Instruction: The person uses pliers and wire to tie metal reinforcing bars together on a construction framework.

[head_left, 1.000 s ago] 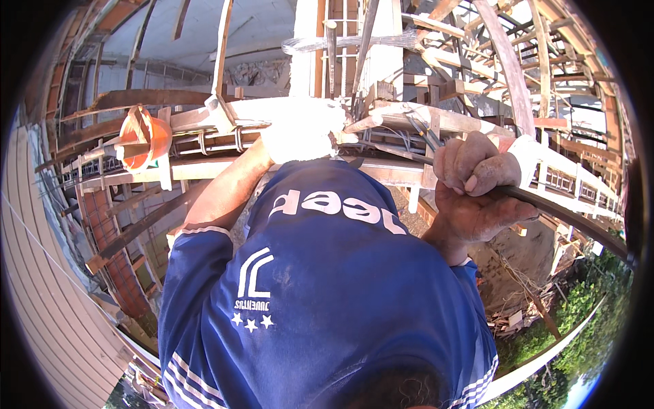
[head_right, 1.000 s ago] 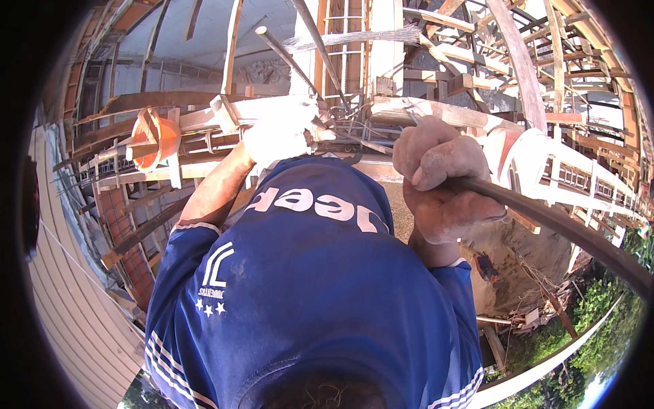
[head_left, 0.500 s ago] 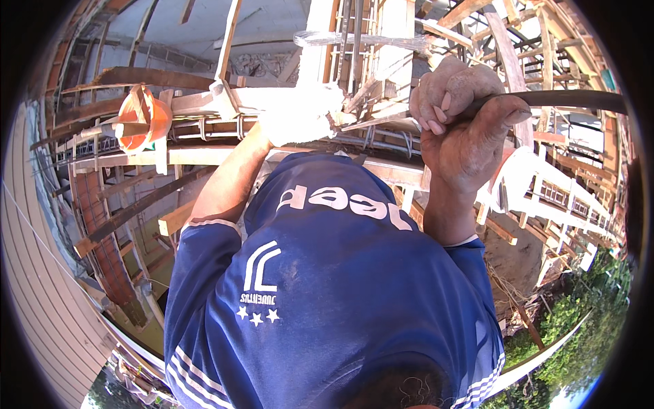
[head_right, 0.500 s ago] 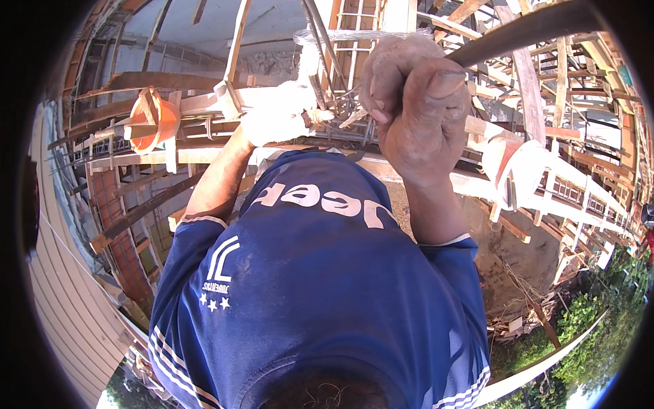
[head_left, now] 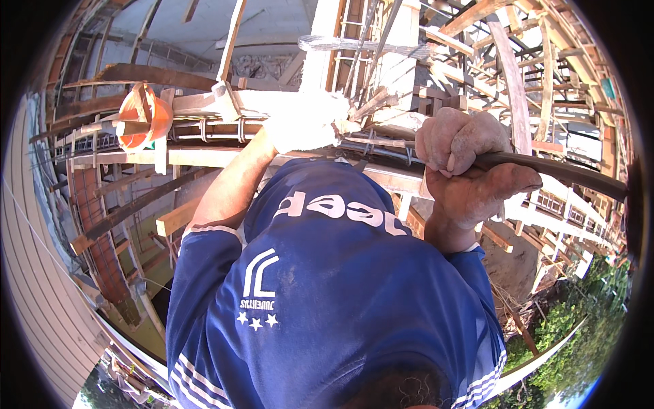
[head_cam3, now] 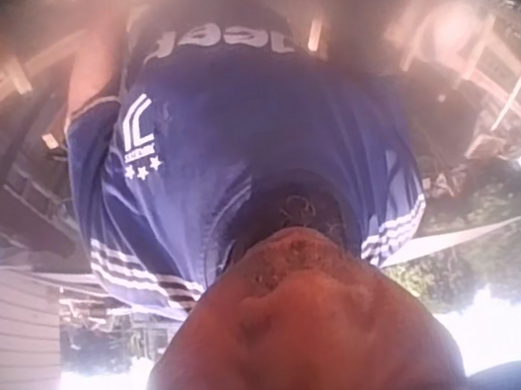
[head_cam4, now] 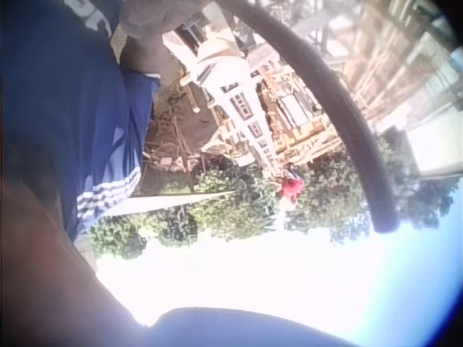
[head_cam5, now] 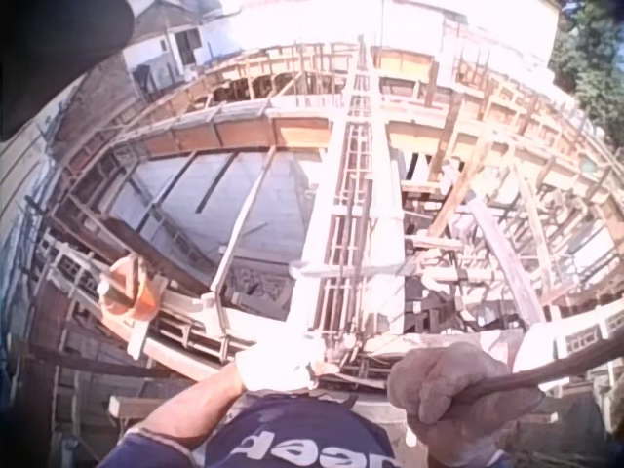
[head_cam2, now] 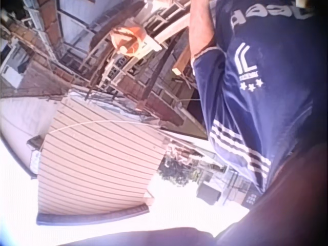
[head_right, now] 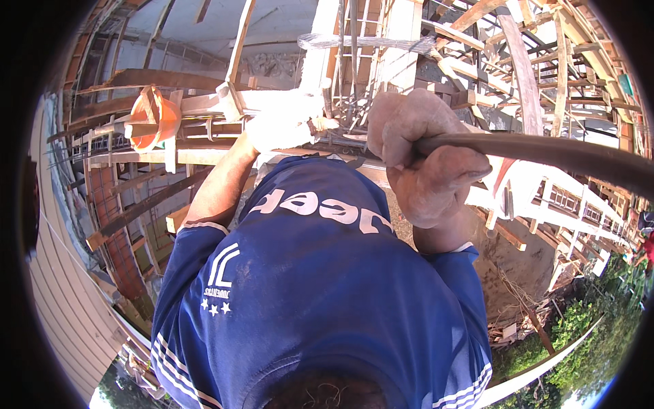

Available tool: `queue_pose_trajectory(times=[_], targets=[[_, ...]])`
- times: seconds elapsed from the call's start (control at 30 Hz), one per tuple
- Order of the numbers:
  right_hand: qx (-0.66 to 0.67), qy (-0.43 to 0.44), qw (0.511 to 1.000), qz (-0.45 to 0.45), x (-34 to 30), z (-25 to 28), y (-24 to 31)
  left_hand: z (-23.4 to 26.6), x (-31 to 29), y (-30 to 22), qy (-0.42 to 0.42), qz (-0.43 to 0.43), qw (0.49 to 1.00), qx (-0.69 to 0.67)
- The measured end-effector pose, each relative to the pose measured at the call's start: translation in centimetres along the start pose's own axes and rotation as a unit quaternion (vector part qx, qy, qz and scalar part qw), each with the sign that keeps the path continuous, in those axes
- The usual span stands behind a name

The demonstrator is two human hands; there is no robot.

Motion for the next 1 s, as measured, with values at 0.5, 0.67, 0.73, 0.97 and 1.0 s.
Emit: queue_pose_trajectory(times=[0.5, 0.67, 0.73, 0.97, 1.0], targets=[[0.121, 0.145, 0.982, 0.01, -1.7, -0.1, 0.1, 0.0, 1.2, -1.7, -0.103, -0.053, 0.993, 0.036], [0.143, 0.112, 0.981, 0.064, -0.7, 2.5, -0.3, 1.2, 1.5, -4.8, -0.007, 0.139, 0.987, 0.084], [0.153, 0.123, 0.977, 0.08, -0.7, 2.8, -0.5, 0.7, 0.9, -4.2, -0.041, 0.073, 0.992, 0.093], [0.106, 0.06, 0.988, 0.098, 0.4, 3.6, -3.4, 1.9, -0.6, -3.0, -0.112, 0.075, 0.99, -0.045], [0.081, 0.022, 0.992, 0.089, 0.4, 3.2, -4.3, 2.4, -1.3, -2.5, -0.129, 0.082, 0.988, -0.021]])
Point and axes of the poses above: each hand's wrist, its own x-axis towards the middle knuckle, its own z-axis out of the back of the hand, y = z × x, the point moved 1 cm from there along x, towards the middle knuckle, and after that the axes turned 4 degrees about y, right-handed, at the moved point
